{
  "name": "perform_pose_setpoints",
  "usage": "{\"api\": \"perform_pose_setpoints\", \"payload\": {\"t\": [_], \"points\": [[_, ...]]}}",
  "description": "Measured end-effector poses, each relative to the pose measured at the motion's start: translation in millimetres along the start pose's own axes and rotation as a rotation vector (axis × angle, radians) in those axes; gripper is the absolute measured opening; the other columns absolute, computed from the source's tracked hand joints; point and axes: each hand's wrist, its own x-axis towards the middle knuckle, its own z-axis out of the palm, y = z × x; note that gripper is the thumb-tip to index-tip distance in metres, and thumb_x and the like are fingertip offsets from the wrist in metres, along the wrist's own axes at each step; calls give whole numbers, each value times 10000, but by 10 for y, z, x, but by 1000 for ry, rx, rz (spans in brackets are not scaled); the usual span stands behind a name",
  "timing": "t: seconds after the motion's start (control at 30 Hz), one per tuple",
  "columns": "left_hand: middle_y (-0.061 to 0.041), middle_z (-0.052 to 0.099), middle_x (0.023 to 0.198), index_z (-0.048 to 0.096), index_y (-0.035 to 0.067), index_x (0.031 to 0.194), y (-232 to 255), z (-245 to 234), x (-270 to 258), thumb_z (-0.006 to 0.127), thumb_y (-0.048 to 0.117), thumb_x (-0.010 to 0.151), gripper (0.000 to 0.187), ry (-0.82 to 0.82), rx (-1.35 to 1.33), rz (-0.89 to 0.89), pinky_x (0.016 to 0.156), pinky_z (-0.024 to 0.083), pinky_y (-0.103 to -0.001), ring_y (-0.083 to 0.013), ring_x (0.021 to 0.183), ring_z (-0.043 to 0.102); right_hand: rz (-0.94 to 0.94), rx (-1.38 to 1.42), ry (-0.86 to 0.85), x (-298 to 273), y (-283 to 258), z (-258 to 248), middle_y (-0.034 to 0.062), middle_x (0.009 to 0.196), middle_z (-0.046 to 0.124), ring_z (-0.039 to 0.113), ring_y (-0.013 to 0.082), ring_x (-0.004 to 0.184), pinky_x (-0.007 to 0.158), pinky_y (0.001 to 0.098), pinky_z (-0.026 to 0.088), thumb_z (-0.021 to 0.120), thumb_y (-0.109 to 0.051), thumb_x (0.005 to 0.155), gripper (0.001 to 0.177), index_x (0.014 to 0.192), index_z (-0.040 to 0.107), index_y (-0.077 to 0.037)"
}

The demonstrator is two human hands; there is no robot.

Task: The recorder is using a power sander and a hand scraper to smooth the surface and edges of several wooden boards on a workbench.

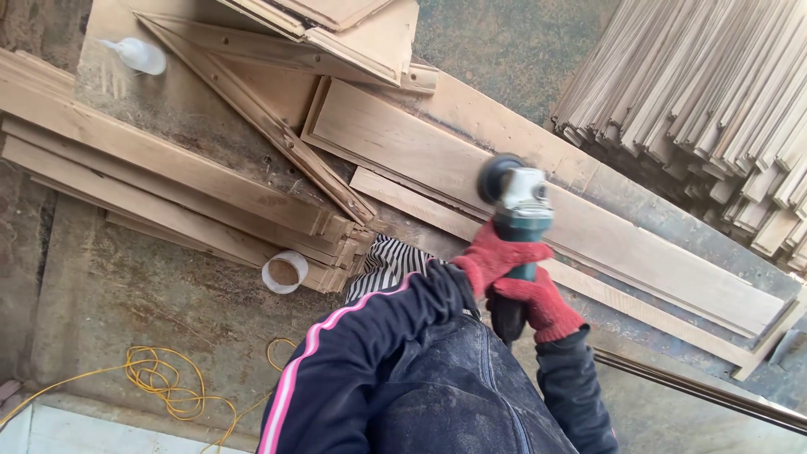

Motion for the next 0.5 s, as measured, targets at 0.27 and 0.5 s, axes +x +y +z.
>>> {"api": "perform_pose_setpoints", "payload": {"t": [0.27, 0.5], "points": [[-120, 705, 826, 726, 48, 1050, 383, -1319, -124, 973, 115, 653, 472, 350, -251, 99, 484, 604, -279, -187, 718, 707, -66, -514, -375, 360, -476, 1171, 85, 854, 736, 717, 266, 873, 840, 406, 568, 997, -326, 471, 589, 988, 786, -138], [-216, 729, 1064, 707, 49, 1197, 483, -627, -269, 940, 240, 584, 683, 266, -66, 43, 930, 564, -485, -372, 1069, 703, -58, -388, -199, -3, -478, 768, 129, 822, 717, 674, 267, 822, 800, 414, 547, 949, -205, 445, 568, 967, 782, -57]]}}
